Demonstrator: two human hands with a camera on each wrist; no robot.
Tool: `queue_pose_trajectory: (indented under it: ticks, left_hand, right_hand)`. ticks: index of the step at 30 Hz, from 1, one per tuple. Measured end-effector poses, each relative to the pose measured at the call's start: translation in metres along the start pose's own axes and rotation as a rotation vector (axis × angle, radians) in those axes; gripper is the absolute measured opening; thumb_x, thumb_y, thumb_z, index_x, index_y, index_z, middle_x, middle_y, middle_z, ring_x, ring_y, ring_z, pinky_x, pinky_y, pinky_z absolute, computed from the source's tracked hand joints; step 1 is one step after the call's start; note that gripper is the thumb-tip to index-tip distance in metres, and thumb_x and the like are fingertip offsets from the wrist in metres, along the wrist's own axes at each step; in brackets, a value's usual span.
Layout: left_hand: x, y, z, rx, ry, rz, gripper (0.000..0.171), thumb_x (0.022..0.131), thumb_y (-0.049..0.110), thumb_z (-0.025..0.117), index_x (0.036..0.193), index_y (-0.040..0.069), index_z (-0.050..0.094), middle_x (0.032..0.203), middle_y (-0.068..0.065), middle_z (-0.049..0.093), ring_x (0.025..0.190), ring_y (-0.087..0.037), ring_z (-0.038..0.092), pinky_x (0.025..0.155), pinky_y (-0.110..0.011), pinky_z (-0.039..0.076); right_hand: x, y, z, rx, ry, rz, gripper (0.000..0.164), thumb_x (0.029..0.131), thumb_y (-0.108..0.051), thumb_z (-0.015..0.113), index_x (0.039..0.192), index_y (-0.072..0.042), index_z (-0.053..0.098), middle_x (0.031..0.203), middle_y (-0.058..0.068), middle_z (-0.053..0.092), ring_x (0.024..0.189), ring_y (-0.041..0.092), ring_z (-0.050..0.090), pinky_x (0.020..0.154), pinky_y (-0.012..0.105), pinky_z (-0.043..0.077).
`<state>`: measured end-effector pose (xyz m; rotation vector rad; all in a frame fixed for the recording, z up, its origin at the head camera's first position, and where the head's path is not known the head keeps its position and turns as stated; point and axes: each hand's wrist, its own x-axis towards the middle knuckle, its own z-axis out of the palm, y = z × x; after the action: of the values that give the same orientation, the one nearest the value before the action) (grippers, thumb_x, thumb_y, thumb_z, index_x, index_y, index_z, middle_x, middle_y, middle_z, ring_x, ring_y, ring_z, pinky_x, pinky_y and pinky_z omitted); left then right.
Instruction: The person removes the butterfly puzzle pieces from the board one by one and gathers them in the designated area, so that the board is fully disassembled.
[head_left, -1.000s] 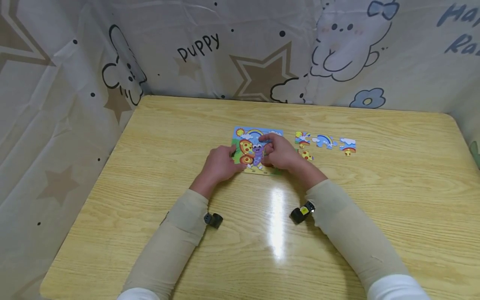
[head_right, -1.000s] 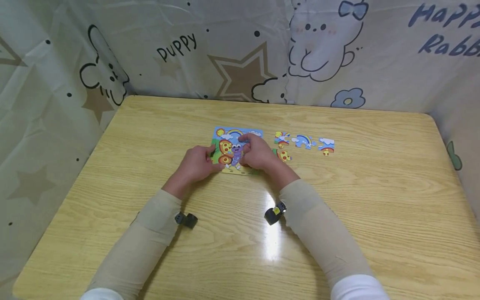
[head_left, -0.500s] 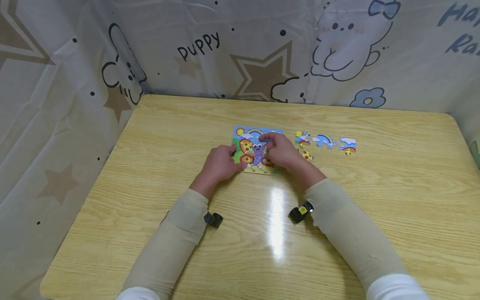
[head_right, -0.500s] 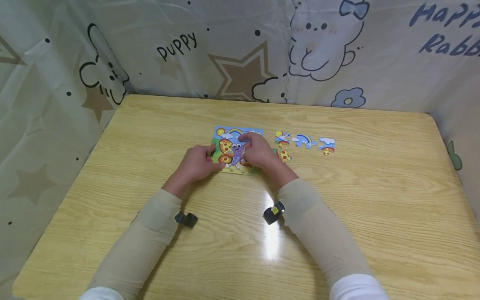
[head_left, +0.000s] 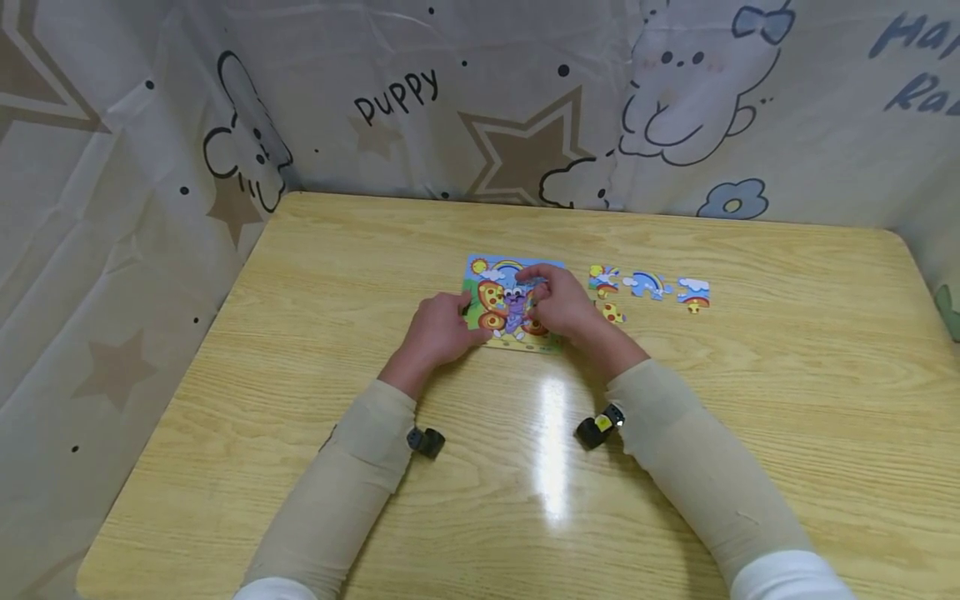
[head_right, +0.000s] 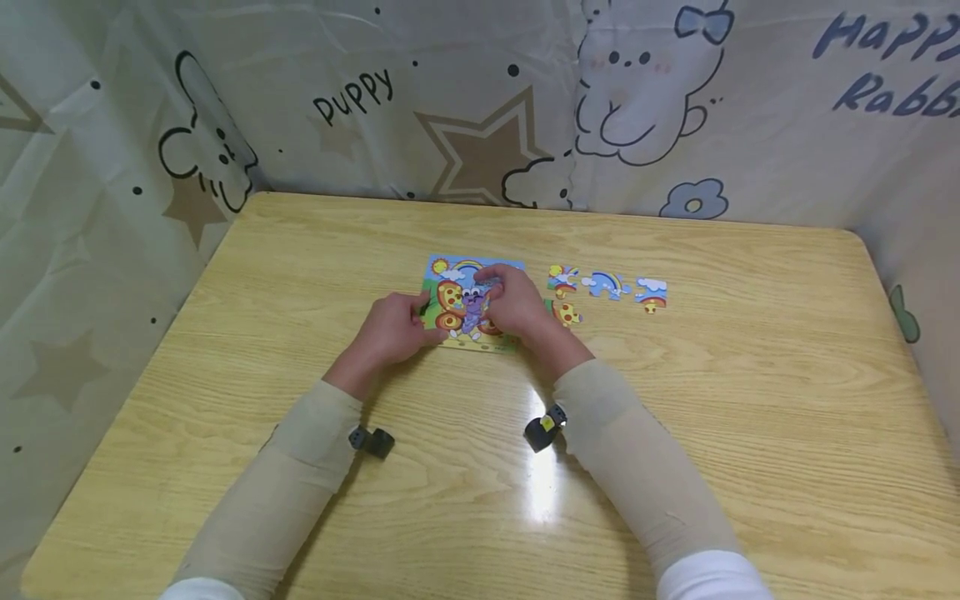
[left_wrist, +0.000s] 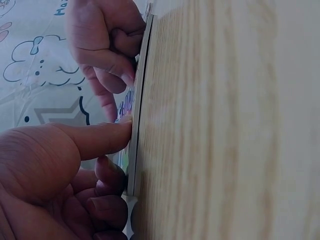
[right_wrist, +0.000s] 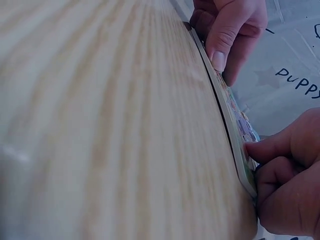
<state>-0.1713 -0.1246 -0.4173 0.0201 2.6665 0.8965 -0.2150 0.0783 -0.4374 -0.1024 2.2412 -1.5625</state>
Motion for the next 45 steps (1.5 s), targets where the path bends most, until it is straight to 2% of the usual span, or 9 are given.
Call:
queue_pose_trajectory:
  ticks: [5, 9, 12, 15, 19, 23, 33, 40, 45]
  left_hand:
    - [0.0002, -0.0004, 0.0004, -0.003, 0.0, 0.004, 0.076, 0.087, 0.031, 0.08, 0.147, 0.0, 0.045, 0.078, -0.008, 0.063, 0.069, -0.02, 0.052, 0.075, -0.035, 0.044]
    - [0.0002, -0.0002, 0.0003, 0.004, 0.005, 0.006, 0.076, 0.087, 0.031, 0.08, 0.147, 0.0, 0.046, 0.089, -0.01, 0.068, 0.072, -0.02, 0.054, 0.081, -0.035, 0.046]
    - [0.0002, 0.0003, 0.0003, 0.008, 0.007, 0.006, 0.076, 0.086, 0.031, 0.081, 0.147, 0.0, 0.047, 0.089, -0.01, 0.068, 0.072, -0.021, 0.054, 0.082, -0.036, 0.047]
    - [0.0002, 0.0006, 0.0001, 0.011, 0.003, 0.006, 0.076, 0.086, 0.031, 0.081, 0.147, 0.0, 0.046, 0.084, -0.008, 0.067, 0.071, -0.021, 0.055, 0.08, -0.036, 0.047]
    - [0.0007, 0.0004, 0.0001, 0.02, 0.007, 0.011, 0.076, 0.086, 0.031, 0.081, 0.147, 0.0, 0.046, 0.09, -0.01, 0.068, 0.075, -0.021, 0.056, 0.082, -0.037, 0.048]
    - [0.0012, 0.0003, 0.0003, 0.026, 0.01, 0.013, 0.076, 0.086, 0.031, 0.081, 0.147, 0.0, 0.046, 0.096, -0.011, 0.069, 0.079, -0.022, 0.057, 0.085, -0.038, 0.048]
    - [0.0018, -0.0002, -0.0002, 0.025, 0.011, 0.018, 0.076, 0.086, 0.031, 0.081, 0.147, 0.001, 0.046, 0.091, -0.009, 0.068, 0.078, -0.021, 0.057, 0.079, -0.037, 0.048]
    - [0.0018, 0.0, -0.0006, 0.025, 0.011, 0.02, 0.077, 0.086, 0.032, 0.081, 0.147, 0.001, 0.046, 0.086, -0.008, 0.066, 0.078, -0.021, 0.057, 0.077, -0.037, 0.047]
    - [0.0023, -0.0013, 0.0007, 0.007, 0.009, 0.01, 0.077, 0.086, 0.031, 0.081, 0.147, 0.001, 0.046, 0.093, -0.01, 0.069, 0.076, -0.021, 0.055, 0.08, -0.036, 0.047]
  right_hand:
    - [-0.0015, 0.0, -0.0001, 0.016, -0.001, 0.002, 0.052, 0.087, 0.019, 0.048, 0.128, -0.009, 0.059, 0.066, 0.001, 0.027, 0.055, 0.014, 0.031, 0.05, 0.025, 0.032]
    - [-0.0013, 0.0004, -0.0005, 0.017, -0.002, 0.02, 0.05, 0.089, 0.017, 0.05, 0.13, -0.009, 0.06, 0.067, 0.001, 0.026, 0.056, 0.014, 0.032, 0.052, 0.025, 0.035]
    - [-0.0005, 0.0007, -0.0003, 0.01, -0.004, 0.041, 0.047, 0.09, 0.015, 0.05, 0.131, -0.006, 0.06, 0.071, 0.003, 0.03, 0.057, 0.015, 0.038, 0.054, 0.026, 0.039]
    - [-0.0003, 0.0003, -0.0001, 0.008, -0.008, 0.053, 0.046, 0.09, 0.014, 0.054, 0.131, -0.004, 0.06, 0.072, 0.003, 0.031, 0.059, 0.015, 0.041, 0.059, 0.027, 0.045]
    - [-0.0007, -0.0005, -0.0009, -0.004, -0.013, 0.044, 0.053, 0.082, 0.013, 0.071, 0.131, -0.004, 0.06, 0.068, 0.001, 0.032, 0.058, 0.015, 0.035, 0.061, 0.028, 0.043]
    - [-0.001, -0.0011, -0.0008, -0.013, -0.018, 0.033, 0.061, 0.077, 0.011, 0.079, 0.132, -0.004, 0.059, 0.068, 0.002, 0.037, 0.057, 0.016, 0.035, 0.056, 0.028, 0.037]
    - [-0.0035, -0.0054, 0.0015, 0.077, -0.001, 0.042, 0.064, 0.074, 0.02, 0.074, 0.132, -0.004, 0.059, 0.067, 0.001, 0.031, 0.054, 0.014, 0.03, 0.05, 0.025, 0.036]
    - [-0.0028, -0.0051, 0.0013, 0.074, -0.027, 0.036, 0.067, 0.076, 0.021, 0.07, 0.134, -0.011, 0.059, 0.066, 0.001, 0.032, 0.054, 0.015, 0.031, 0.049, 0.026, 0.035]
    - [-0.0022, -0.0041, 0.0014, 0.057, -0.047, 0.042, 0.065, 0.077, 0.021, 0.066, 0.134, -0.009, 0.058, 0.066, 0.0, 0.032, 0.053, 0.014, 0.031, 0.049, 0.026, 0.033]
